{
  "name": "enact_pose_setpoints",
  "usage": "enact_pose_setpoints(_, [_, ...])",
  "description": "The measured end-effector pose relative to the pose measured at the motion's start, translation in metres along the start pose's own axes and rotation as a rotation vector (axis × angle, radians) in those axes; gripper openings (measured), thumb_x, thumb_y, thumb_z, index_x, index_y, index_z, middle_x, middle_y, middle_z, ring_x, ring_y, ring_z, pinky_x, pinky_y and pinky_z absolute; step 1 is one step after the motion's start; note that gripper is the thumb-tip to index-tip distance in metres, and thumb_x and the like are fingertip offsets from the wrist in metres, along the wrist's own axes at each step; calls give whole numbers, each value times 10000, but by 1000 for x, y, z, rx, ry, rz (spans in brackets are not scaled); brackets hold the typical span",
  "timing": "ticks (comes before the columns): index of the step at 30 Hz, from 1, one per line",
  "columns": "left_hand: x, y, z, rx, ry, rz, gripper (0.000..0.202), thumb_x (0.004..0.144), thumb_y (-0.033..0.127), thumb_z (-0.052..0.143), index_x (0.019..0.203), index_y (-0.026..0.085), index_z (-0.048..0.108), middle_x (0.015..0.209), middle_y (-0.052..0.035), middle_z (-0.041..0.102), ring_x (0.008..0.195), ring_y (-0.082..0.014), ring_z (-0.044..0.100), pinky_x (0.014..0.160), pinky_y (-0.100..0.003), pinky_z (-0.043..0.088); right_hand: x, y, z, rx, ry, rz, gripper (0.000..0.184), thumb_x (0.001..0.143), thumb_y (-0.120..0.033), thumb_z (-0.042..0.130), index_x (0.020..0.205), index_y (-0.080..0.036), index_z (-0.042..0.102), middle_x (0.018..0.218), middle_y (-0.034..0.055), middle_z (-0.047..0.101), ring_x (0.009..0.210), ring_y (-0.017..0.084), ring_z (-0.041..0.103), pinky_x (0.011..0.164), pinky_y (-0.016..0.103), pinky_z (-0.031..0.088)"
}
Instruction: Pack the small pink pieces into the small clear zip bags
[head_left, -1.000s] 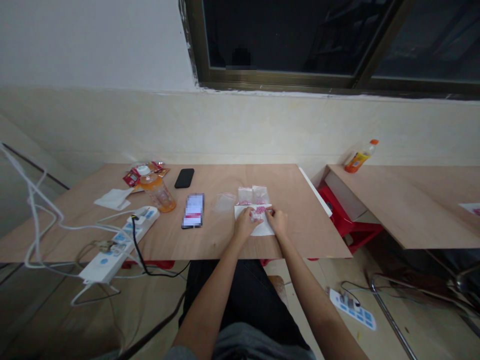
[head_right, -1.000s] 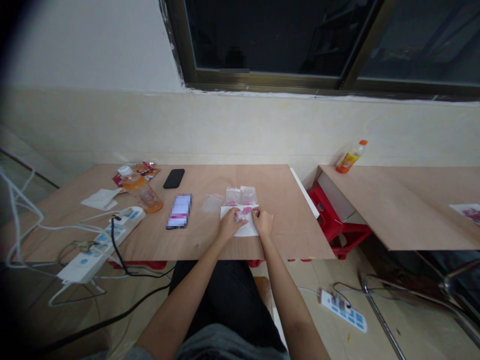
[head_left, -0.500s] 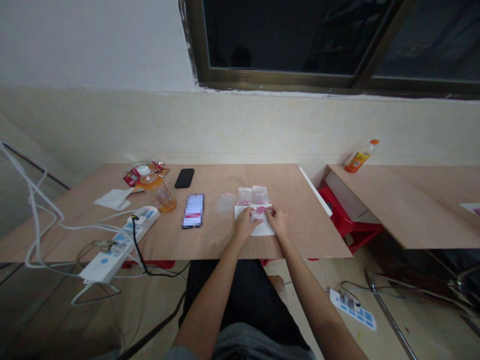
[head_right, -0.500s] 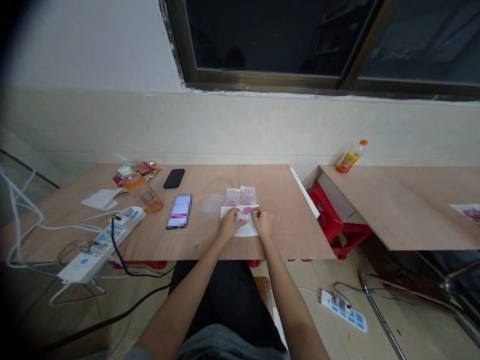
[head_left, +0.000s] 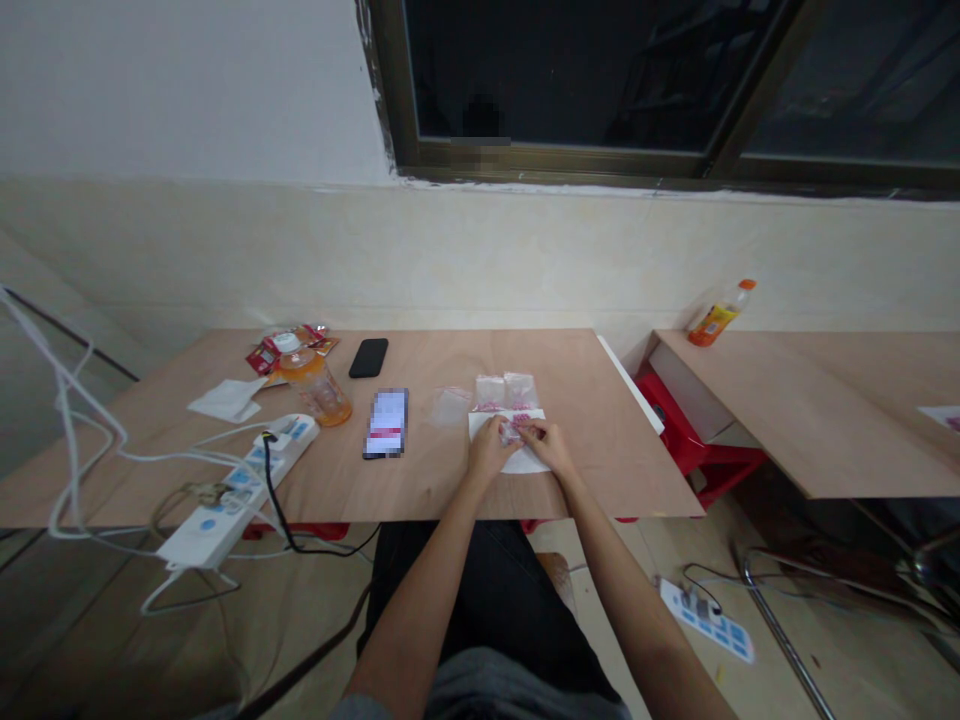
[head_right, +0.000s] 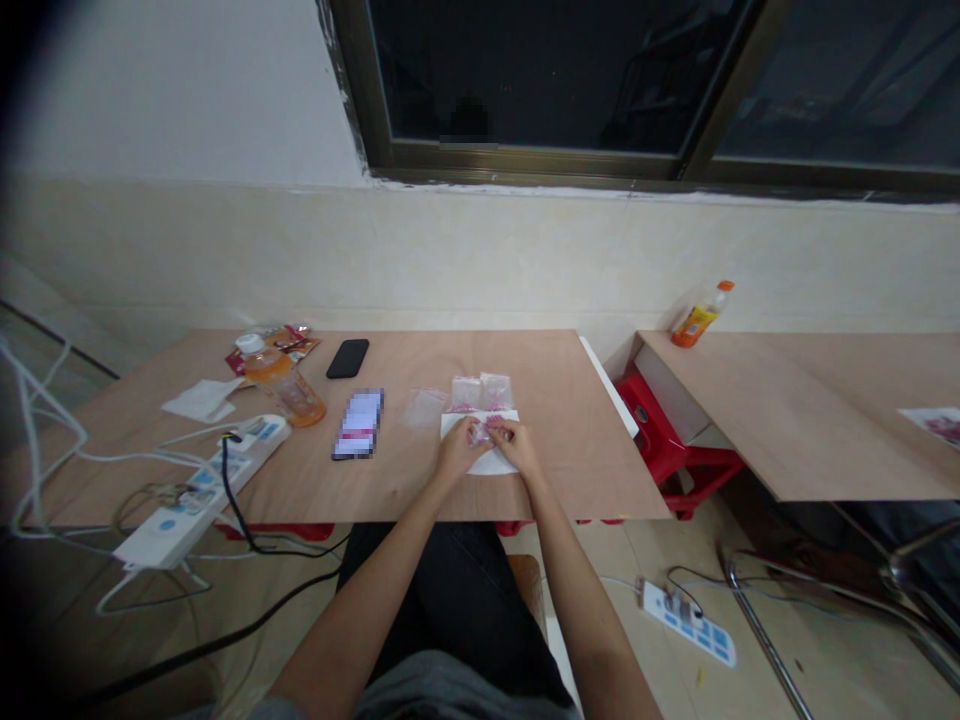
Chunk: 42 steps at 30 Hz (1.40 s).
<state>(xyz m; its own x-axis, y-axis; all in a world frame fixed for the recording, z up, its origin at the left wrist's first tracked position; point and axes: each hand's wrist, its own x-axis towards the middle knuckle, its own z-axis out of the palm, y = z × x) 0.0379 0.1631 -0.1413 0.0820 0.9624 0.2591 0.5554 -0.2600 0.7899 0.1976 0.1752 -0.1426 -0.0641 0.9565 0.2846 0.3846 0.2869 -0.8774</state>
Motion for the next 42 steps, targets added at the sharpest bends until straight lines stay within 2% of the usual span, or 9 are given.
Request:
enact_pose_setpoints(5, [0,2,-1,8,-3,4,386,719,311,739,1034,203,545,923,-11,600,820,-163,576,737,-276,440,1,8,0,-15,-11,22,340,800,-427,594,935,-164,762,839,90,742,676,184,613,642,279,470])
enact_pose_setpoints(10, [0,3,-2,2,5,-11,425,692,331,771,1032,201,552,931,-20,608,828,-172,582,744,-285,445,2,14,-3,-252,151,152,405,829,-454,529,963,-147,755,680,59,694,589,168,580,556,238,407])
enact_pose_setpoints(12, [0,3,-2,0,10,-12,439,689,333,773,1044,202,552,946,-23,610,826,-170,582,743,-286,445,2,14,-4,-323,177,173,401,837,-439,517,986,-148,750,651,48,675,572,162,574,537,228,381])
enact_pose_setpoints(25, [1,1,0,-4,4,-17,439,687,346,770,1044,213,551,954,-19,614,828,-169,586,735,-279,448,1,-5,-7,-503,96,199,307,863,-364,553,1042,-196,737,699,34,700,625,155,617,574,220,355])
enact_pose_setpoints(42, [1,2,-1,-8,1,-23,444,690,328,775,1054,205,554,949,-25,617,851,-181,593,759,-299,460,2,-4,-6,-570,110,171,282,875,-374,539,971,-201,739,660,37,687,593,157,611,558,232,335])
